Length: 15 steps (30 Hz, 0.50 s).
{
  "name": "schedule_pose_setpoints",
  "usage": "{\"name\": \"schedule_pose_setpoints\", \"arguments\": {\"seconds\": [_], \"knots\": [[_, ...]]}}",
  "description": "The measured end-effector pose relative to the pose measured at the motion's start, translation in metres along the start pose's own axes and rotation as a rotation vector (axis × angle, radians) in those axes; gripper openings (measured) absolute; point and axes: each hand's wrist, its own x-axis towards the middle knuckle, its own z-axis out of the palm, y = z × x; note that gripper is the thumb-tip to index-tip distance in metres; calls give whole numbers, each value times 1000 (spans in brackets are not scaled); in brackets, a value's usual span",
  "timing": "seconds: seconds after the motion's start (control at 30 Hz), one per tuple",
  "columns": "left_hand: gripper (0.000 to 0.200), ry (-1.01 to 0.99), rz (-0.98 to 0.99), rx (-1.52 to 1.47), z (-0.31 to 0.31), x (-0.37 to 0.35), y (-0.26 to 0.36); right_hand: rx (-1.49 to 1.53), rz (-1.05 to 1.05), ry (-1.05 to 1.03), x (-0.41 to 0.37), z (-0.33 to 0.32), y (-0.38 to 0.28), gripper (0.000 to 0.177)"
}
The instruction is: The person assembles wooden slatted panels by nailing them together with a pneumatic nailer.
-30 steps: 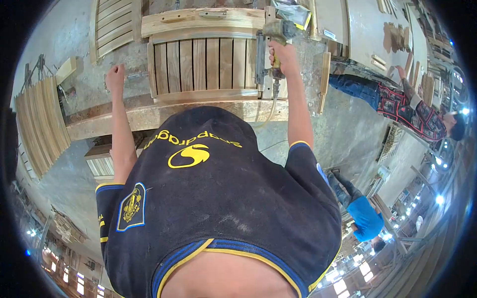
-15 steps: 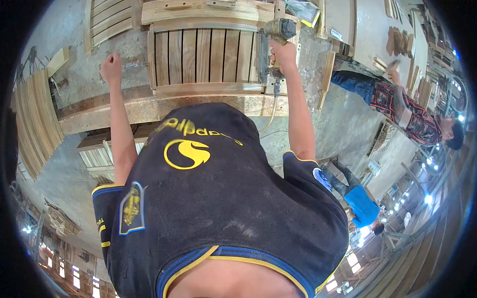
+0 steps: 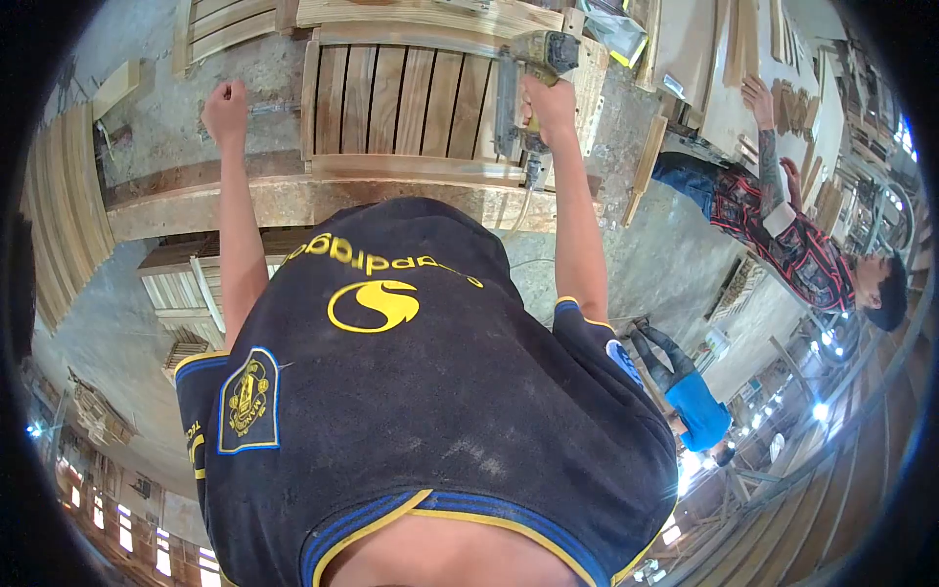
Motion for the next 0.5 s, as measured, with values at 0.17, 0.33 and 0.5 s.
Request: {"name": "schedule_pose_setpoints", "arguments": {"seconds": [0.17,0.33,0.5], "knots": [[30,40,29,-8,2,0,-3,-67,-49,-79,7,23,3,10],[37,-272,82,4,-8,5,2,-128,-47,-100,0,39,-13,10],[39,-221,30,-130,-5,3,-4,-126,-112,-269,9,88,-26,10]]}}
